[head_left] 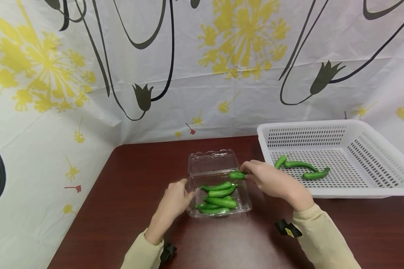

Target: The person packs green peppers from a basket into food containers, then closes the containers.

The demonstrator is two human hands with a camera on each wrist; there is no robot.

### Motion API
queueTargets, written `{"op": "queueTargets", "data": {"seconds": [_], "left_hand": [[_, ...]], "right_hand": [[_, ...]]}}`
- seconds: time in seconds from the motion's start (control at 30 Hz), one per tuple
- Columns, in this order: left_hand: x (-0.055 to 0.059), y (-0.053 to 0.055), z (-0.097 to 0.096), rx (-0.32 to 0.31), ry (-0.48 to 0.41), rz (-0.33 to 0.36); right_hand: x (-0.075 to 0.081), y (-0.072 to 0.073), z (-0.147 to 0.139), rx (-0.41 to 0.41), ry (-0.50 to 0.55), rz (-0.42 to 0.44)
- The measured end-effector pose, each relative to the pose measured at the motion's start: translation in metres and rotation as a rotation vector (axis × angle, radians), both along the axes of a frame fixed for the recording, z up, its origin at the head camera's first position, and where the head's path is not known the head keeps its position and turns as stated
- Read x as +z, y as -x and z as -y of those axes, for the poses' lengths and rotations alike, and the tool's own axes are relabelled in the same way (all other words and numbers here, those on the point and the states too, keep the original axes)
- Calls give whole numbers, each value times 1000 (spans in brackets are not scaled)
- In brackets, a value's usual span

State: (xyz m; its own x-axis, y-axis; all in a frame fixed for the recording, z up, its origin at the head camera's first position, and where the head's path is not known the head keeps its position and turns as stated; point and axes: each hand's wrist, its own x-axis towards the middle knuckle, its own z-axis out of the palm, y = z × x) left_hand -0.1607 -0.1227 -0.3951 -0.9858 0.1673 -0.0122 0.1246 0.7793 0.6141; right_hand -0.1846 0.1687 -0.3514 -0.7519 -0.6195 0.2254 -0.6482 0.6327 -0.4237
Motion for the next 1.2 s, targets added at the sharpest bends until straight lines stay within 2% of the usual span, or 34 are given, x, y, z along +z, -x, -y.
{"op": "queueTargets", "data": {"seconds": [0.4,0.83,1.2], "left_hand": [[-1,1,0,-2,0,0],[-1,1,0,-4,-10,-7],[-1,1,0,-3,-8,-3]], "right_hand": [[-9,-1,11,12,-35,-9],[-14,-1,17,-17,-60,35],[-21,0,24,13,-69,32]]}}
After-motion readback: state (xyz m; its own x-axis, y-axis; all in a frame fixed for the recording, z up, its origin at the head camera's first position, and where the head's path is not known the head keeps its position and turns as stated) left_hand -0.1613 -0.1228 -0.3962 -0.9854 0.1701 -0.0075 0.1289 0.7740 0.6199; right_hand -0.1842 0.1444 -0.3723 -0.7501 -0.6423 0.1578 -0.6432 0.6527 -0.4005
